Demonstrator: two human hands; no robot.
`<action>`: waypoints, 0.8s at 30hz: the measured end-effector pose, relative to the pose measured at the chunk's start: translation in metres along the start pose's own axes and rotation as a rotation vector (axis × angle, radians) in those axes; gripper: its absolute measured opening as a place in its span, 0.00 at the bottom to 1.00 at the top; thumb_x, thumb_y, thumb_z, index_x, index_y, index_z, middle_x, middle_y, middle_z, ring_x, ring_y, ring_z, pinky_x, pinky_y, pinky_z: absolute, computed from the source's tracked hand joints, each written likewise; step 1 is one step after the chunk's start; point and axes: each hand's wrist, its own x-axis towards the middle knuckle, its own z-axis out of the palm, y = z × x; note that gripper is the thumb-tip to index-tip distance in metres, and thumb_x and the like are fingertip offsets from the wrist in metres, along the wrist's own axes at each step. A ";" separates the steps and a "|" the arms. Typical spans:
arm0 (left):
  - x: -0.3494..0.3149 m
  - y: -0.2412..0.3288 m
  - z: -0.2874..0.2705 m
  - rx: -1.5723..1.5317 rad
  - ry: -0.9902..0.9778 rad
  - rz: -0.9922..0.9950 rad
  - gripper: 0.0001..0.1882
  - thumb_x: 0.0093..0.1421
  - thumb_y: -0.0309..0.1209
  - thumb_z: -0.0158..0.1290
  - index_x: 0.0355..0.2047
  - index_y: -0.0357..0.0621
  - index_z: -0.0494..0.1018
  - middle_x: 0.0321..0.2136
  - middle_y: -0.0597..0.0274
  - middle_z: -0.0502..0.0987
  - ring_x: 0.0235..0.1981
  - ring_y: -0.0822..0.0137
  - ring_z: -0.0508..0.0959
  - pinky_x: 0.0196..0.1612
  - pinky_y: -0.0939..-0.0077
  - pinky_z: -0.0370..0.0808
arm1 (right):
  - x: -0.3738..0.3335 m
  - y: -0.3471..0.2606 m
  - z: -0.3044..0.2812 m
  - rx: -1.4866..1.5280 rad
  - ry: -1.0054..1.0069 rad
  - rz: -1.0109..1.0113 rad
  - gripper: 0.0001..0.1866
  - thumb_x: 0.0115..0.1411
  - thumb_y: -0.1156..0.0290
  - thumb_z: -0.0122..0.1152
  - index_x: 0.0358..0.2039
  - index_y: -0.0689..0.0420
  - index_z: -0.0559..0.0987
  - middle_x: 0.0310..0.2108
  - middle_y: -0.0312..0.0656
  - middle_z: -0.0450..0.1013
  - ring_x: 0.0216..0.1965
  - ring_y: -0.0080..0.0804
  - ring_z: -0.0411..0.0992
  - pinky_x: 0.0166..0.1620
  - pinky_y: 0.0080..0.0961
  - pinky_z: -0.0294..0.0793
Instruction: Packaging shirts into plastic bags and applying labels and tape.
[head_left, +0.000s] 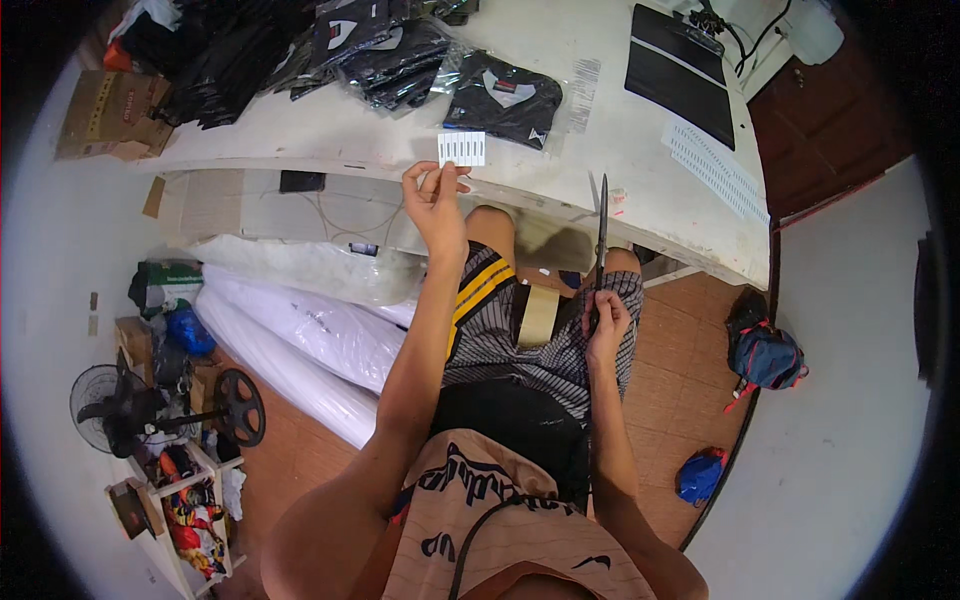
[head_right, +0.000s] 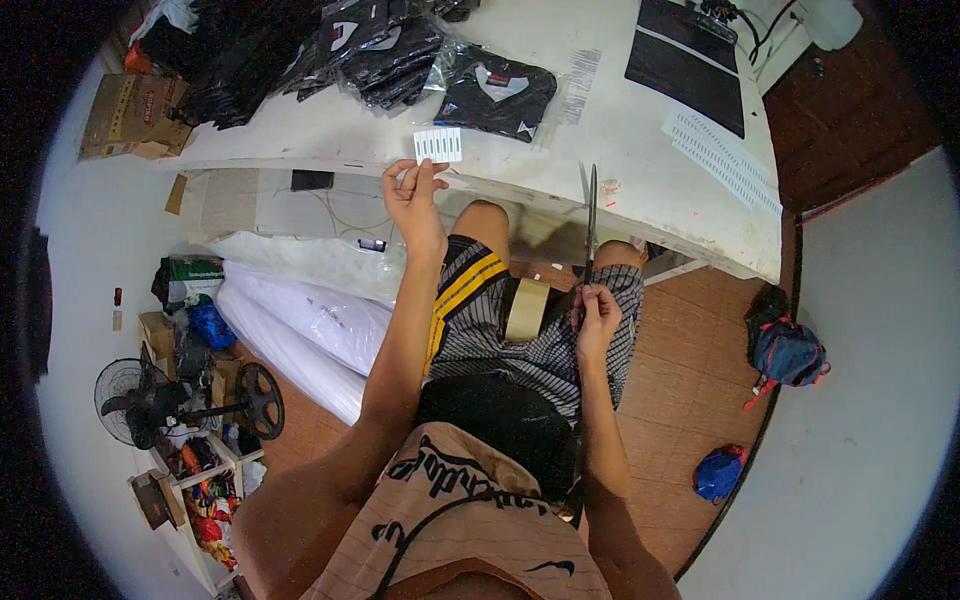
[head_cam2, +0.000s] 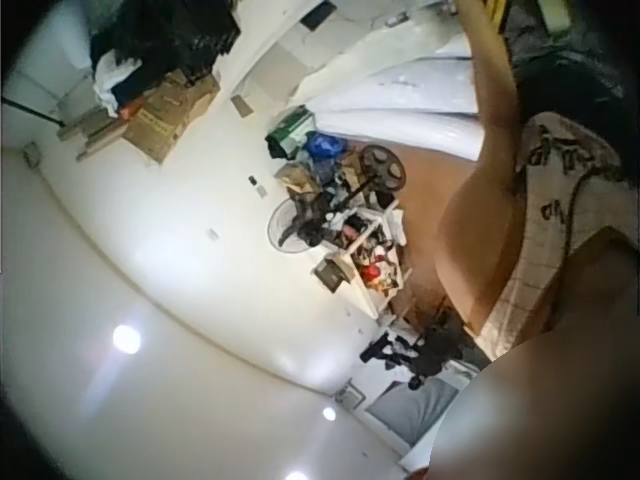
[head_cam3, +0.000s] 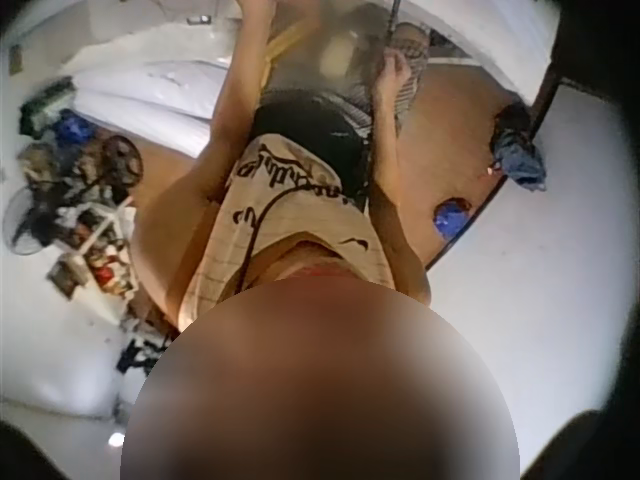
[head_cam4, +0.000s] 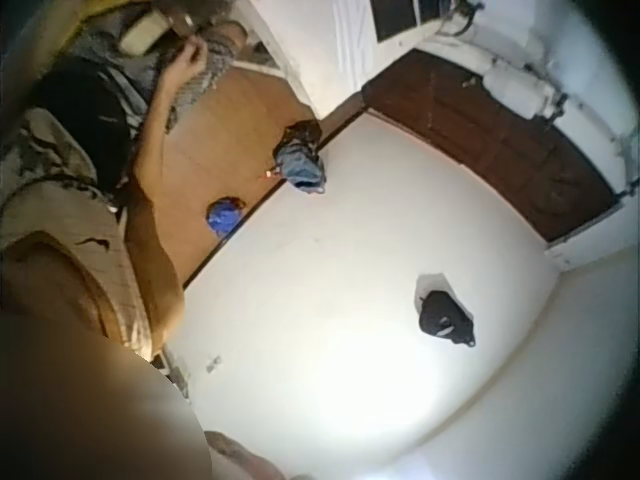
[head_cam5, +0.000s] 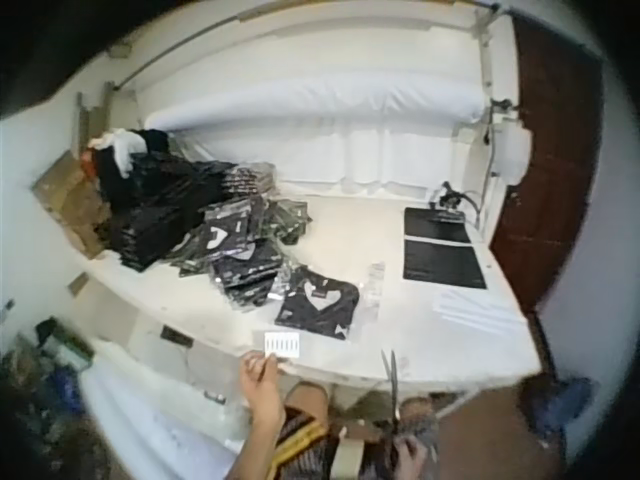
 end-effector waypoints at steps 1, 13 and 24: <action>0.000 -0.001 -0.001 0.000 0.001 -0.001 0.11 0.61 0.21 0.50 0.40 0.42 0.60 0.30 0.52 0.78 0.31 0.70 0.77 0.31 0.80 0.71 | 0.000 0.001 0.000 -0.010 -0.004 -0.018 0.11 0.64 0.71 0.51 0.26 0.62 0.73 0.19 0.35 0.67 0.14 0.17 0.61 0.14 0.15 0.59; -0.002 -0.003 0.000 -0.015 0.011 -0.010 0.11 0.60 0.21 0.52 0.38 0.42 0.60 0.31 0.50 0.78 0.33 0.66 0.79 0.32 0.77 0.73 | -0.001 0.001 0.002 -0.041 -0.018 -0.040 0.10 0.63 0.70 0.52 0.27 0.62 0.74 0.20 0.35 0.68 0.14 0.17 0.61 0.14 0.14 0.58; -0.003 -0.006 0.000 -0.042 0.035 -0.030 0.15 0.55 0.17 0.55 0.36 0.42 0.61 0.29 0.51 0.79 0.30 0.67 0.79 0.34 0.77 0.74 | 0.001 0.005 0.002 -0.032 -0.007 -0.062 0.10 0.64 0.71 0.51 0.26 0.62 0.73 0.19 0.34 0.67 0.14 0.17 0.60 0.14 0.15 0.58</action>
